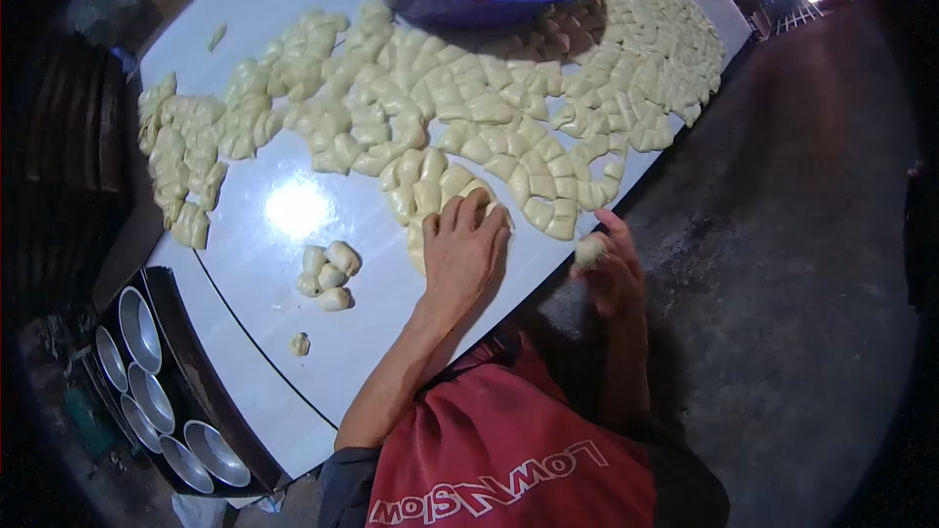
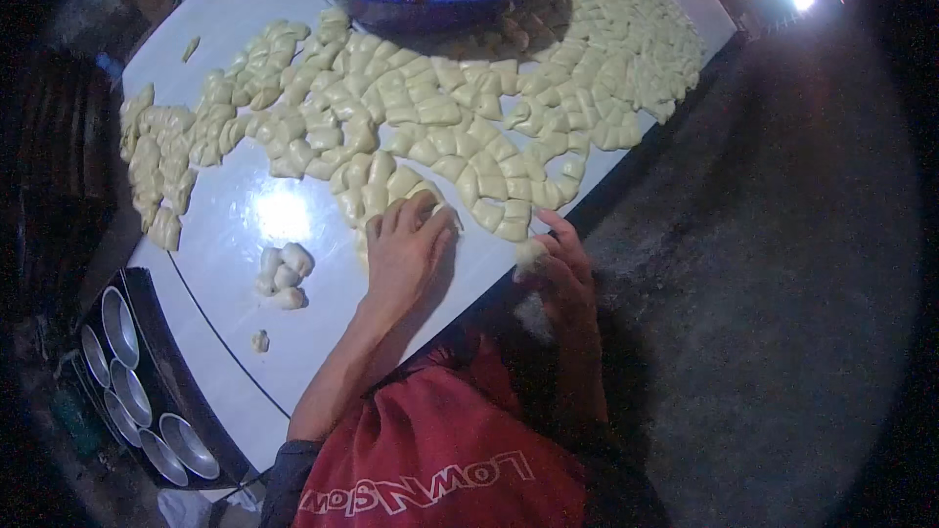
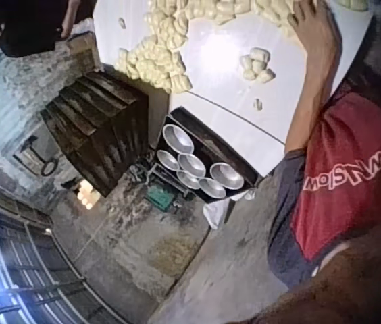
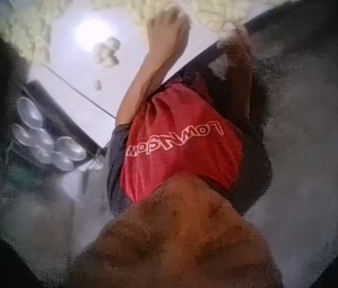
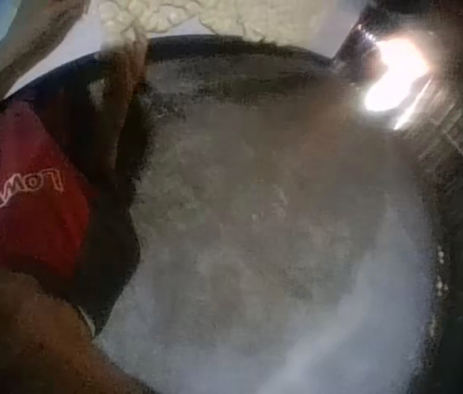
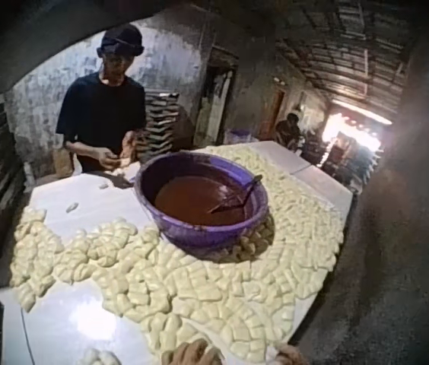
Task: The person takes small pieces of dough from a table, fills them with a chocolate-colored paste from a bowl, and shapes them into rounded buns before placing them into circular baking molds on a tray.
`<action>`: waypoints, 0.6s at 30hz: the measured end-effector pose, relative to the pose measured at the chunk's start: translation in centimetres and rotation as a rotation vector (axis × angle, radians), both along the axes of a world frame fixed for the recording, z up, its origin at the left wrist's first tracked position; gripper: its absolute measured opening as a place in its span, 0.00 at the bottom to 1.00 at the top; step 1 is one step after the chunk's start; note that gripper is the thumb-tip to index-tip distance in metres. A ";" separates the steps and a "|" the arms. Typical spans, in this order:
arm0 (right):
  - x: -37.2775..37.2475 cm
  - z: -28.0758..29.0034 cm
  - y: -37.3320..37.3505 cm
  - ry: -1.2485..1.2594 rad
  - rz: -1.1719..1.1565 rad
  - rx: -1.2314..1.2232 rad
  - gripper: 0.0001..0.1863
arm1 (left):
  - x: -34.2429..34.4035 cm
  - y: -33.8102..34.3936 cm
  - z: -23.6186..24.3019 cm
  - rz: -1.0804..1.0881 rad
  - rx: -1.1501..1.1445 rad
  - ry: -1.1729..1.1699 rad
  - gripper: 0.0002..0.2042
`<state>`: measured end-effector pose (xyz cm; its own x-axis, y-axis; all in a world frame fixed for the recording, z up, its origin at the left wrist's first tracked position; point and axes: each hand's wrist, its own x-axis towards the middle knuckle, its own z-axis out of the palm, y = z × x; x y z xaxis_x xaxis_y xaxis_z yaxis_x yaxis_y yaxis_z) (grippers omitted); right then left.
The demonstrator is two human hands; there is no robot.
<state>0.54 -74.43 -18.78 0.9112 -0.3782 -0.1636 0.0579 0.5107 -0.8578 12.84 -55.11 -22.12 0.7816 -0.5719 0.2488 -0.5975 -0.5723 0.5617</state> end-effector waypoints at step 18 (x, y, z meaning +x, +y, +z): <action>11.8 1.1 6.2 -0.117 0.193 -0.167 0.22 | 4.1 -1.0 6.4 0.033 -0.847 0.192 0.31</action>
